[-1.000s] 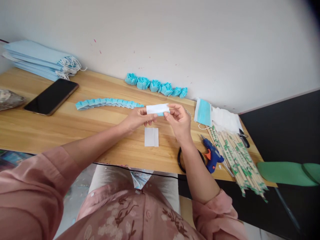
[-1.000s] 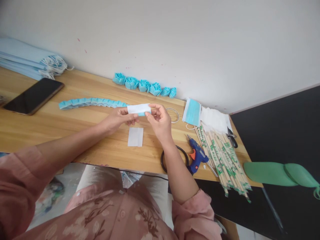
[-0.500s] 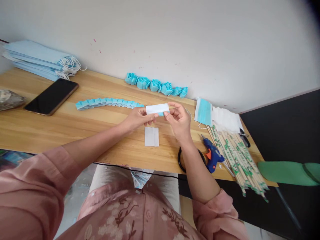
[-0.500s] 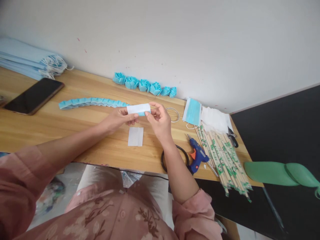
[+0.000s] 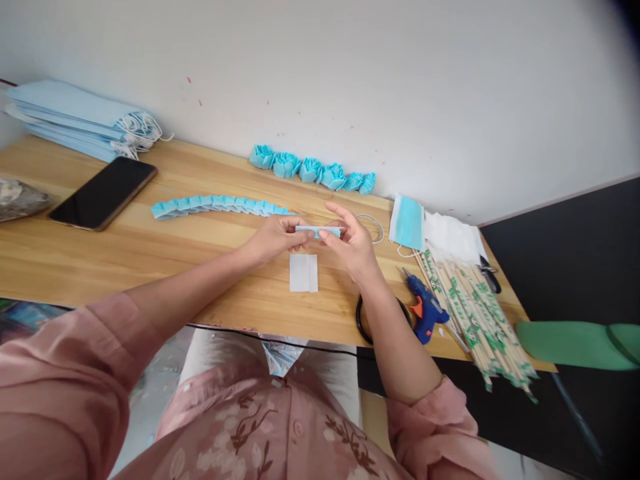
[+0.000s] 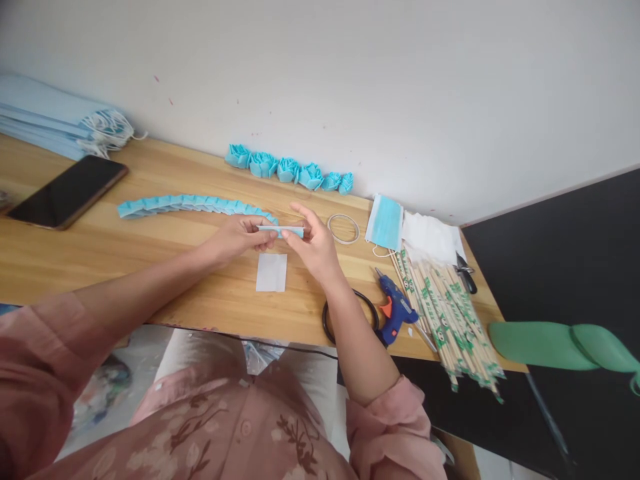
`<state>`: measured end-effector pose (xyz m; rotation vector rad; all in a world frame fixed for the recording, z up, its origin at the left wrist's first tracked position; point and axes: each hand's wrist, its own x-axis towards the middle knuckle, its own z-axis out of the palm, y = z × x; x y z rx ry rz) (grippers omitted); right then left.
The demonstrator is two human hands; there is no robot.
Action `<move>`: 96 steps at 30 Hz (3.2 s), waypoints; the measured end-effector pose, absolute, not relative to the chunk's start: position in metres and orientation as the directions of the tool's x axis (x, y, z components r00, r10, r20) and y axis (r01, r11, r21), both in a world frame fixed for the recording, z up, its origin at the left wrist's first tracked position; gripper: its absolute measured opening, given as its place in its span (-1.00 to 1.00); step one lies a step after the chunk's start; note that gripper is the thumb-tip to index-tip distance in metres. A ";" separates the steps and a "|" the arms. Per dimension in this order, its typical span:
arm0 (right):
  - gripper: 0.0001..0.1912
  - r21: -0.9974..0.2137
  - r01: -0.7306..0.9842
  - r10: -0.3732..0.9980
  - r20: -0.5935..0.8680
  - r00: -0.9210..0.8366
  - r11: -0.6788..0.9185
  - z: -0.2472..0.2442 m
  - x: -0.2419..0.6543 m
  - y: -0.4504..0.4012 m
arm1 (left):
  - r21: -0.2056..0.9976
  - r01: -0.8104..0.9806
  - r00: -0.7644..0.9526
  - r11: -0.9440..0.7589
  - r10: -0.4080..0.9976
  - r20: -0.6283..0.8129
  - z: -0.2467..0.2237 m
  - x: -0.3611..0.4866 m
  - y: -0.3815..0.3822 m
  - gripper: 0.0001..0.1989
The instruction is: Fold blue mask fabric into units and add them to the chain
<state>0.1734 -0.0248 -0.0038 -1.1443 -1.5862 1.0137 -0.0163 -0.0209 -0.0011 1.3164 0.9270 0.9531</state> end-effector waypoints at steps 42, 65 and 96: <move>-0.44 -0.992 0.104 0.954 0.032 -0.299 0.066 -0.012 0.166 -0.026 | 0.999 -0.014 0.220 -0.042 0.975 0.044 -0.004 -0.015 -0.020 -0.59; -0.57 -0.949 0.223 0.953 0.166 -0.252 0.224 -0.014 0.168 -0.023 | 0.908 -0.410 0.255 0.089 0.967 0.020 -0.011 -0.015 -0.016 -0.69; -0.74 -0.922 0.255 0.956 0.270 -0.111 0.290 -0.005 0.166 -0.029 | 0.984 -0.179 0.323 -0.020 0.943 0.078 -0.012 -0.008 -0.024 -0.42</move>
